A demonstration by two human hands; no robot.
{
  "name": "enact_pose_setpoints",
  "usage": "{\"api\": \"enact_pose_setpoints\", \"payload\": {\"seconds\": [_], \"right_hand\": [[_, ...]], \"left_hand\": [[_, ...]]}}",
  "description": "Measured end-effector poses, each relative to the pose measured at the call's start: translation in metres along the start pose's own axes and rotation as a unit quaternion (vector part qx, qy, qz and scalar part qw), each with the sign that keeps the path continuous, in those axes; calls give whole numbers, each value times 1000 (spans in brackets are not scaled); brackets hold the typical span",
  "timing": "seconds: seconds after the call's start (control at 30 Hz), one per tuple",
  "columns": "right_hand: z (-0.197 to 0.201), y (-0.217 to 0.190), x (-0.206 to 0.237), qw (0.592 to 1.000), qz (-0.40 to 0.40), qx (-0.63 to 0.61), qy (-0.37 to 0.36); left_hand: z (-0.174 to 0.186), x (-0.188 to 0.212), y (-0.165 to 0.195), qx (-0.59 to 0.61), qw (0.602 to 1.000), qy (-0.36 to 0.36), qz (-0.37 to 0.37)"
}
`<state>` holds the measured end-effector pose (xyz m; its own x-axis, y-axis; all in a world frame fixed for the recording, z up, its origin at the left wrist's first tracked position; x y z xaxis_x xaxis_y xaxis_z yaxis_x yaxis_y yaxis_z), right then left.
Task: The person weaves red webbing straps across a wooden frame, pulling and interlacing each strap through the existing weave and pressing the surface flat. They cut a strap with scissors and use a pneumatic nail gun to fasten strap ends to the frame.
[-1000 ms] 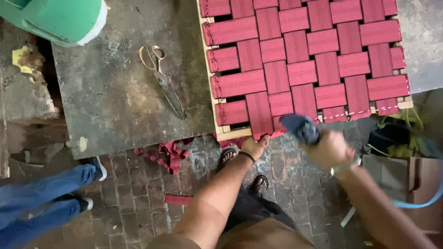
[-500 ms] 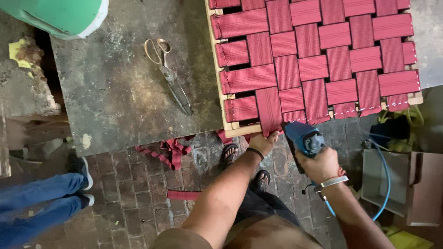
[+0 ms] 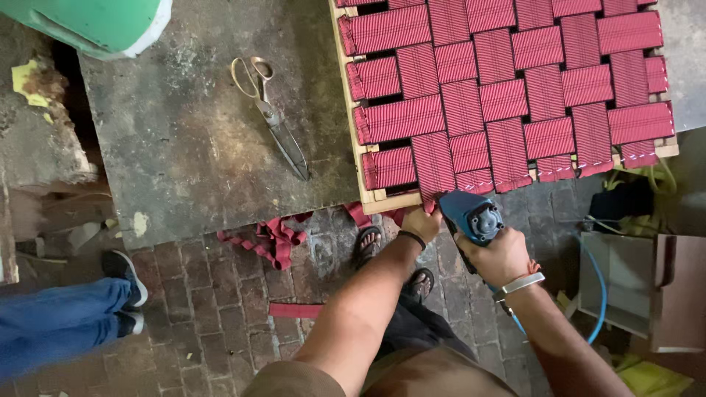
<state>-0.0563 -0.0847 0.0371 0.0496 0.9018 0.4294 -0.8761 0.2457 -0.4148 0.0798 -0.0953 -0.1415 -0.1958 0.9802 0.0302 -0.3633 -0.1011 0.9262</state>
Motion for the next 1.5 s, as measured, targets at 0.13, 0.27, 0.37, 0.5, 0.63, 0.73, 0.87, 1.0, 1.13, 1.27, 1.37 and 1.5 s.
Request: {"api": "enact_pose_setpoints", "payload": {"seconds": [0.13, 0.27, 0.37, 0.5, 0.63, 0.73, 0.87, 1.0, 1.13, 1.27, 1.37, 1.5], "right_hand": [[-5, -9, 4, 1000, 5, 1, -19], [-10, -10, 4, 1000, -3, 5, -25], [-11, -12, -1, 999, 16, 16, -26], [-10, -3, -3, 999, 13, 31, -33], [3, 15, 6, 998, 31, -52, 15], [5, 24, 11, 998, 66, -15, 10], [5, 26, 10, 997, 71, 33, -1], [12, 13, 15, 996, 69, -53, 4], [10, 9, 20, 980, -25, -194, -35], [19, -2, 13, 957, 8, -291, -18], [28, -7, -1, 947, 31, -318, -26], [38, -34, -23, 855, 43, -512, -75]], "left_hand": [[-17, -1, -2, -68, 992, -108, -11], [-21, -1, 19, -133, 969, -95, -186], [-20, -2, 16, -144, 968, -70, -191], [-29, 0, 7, -218, 954, -140, -152], [-11, 2, -11, 57, 988, -89, 113], [-17, 14, -12, 140, 946, -149, 251], [-16, 9, 1, 99, 967, -179, 153], [-29, 9, -9, 164, 950, -211, 158], [-5, -7, 5, 115, 988, -90, 54], [13, 9, -14, 17, 941, -257, 219], [74, 8, 19, -62, 965, -245, 75], [147, 22, 63, -37, 977, -155, 141]]}}
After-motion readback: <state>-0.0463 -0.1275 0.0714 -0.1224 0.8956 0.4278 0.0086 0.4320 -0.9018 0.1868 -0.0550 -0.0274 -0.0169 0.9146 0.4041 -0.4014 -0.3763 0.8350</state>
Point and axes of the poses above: each hand's wrist, its own x-axis away from the middle knuckle, its own z-axis out of the back of the hand, y = z × x, the point moved 8 cm from there along -x, towards the middle knuckle, and after that the axes turned 2 degrees about -z, right-handed, at the moved point
